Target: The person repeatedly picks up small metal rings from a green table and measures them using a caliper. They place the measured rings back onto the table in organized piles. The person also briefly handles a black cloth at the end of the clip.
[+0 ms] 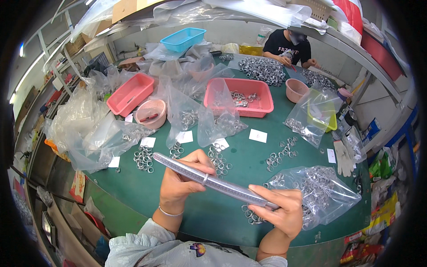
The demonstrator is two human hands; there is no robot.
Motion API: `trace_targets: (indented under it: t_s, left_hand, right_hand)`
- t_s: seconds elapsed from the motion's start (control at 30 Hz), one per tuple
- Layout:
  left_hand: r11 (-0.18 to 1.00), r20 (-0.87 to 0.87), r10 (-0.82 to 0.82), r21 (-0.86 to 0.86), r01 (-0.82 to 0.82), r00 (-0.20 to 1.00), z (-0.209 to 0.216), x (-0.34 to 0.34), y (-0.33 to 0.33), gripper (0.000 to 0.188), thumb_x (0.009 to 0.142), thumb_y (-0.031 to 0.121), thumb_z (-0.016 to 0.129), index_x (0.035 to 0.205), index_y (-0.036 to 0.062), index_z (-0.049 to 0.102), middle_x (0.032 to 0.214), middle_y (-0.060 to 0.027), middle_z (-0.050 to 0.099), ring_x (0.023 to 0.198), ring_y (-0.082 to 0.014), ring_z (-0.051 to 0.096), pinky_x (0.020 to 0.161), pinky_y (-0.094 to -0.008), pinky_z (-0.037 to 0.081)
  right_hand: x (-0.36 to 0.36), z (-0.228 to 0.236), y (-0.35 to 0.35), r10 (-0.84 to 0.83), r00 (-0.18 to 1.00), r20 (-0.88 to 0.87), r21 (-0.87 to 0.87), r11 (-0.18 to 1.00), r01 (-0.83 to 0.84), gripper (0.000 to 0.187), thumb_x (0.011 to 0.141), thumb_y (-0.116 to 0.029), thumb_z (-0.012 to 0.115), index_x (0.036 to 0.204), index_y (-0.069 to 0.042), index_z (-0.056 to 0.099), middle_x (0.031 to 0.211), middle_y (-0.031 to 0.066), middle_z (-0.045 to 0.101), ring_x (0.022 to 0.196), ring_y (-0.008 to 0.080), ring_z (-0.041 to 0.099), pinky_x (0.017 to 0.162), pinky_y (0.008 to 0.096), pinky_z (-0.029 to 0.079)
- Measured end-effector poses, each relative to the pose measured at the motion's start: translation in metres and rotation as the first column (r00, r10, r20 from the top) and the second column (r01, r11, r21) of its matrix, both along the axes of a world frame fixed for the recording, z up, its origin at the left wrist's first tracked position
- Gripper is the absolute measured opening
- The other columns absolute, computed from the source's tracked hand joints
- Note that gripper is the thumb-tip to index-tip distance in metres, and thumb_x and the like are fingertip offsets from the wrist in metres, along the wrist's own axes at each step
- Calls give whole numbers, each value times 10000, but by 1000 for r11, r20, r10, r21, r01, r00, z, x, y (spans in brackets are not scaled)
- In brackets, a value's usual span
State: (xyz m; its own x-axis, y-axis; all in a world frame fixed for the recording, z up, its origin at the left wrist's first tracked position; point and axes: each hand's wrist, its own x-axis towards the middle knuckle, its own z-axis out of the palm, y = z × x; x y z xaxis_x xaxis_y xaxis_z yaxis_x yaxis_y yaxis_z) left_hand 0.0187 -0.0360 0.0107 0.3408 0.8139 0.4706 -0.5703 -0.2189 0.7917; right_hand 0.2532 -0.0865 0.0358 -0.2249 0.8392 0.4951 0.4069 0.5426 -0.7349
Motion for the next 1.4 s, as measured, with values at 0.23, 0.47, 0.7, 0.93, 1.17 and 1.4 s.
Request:
trace_targets:
  t_s: [0.23,0.47,0.7,0.93,1.17,1.4]
  left_hand:
    - [996,20,51,79,-52,999,0,0,-1,335,675,-15,723,999,-45,645,911,-56,516,841,-137,513,703,-250,430]
    - [986,-26,97,137,-93,995,9,-3,-4,330,681,-52,696,1006,-52,639,919,-67,519,862,-157,516,737,-271,430]
    - [989,-34,102,114,-97,994,12,-4,-6,328,676,-61,690,1000,-56,638,915,-69,521,865,-163,520,749,-280,432]
    - [983,-93,140,131,-127,986,14,-5,-8,324,672,-60,681,994,-53,641,925,-80,536,871,-170,525,754,-286,434]
    - [974,-108,205,123,-192,973,13,-3,-8,331,611,19,713,921,-82,656,887,-142,562,809,-207,562,705,-283,459]
    - [975,-137,202,120,-186,970,16,-3,-8,356,579,46,731,908,-73,669,862,-147,576,787,-206,557,683,-281,442]
  right_hand:
    - [-3,0,3,19,999,-26,-76,997,-21,416,560,-39,737,954,67,654,668,141,652,529,126,609,498,205,438]
    - [-6,-1,6,20,999,-33,-106,994,-24,417,572,-47,744,967,55,655,695,144,650,559,124,596,515,218,424]
    - [-7,0,7,44,998,-37,-113,992,-48,416,604,-74,740,987,59,645,701,150,646,559,136,589,519,227,423]
    - [-5,0,8,60,998,0,-112,992,-60,419,626,-107,735,997,61,638,713,159,645,564,156,594,523,233,427]
    - [-5,-1,8,55,998,11,-78,996,-54,410,628,-115,736,992,51,644,710,154,644,560,152,589,514,234,421]
    - [-5,1,7,58,998,24,-116,992,-55,391,640,-97,717,994,52,643,715,155,647,563,151,590,522,232,424]
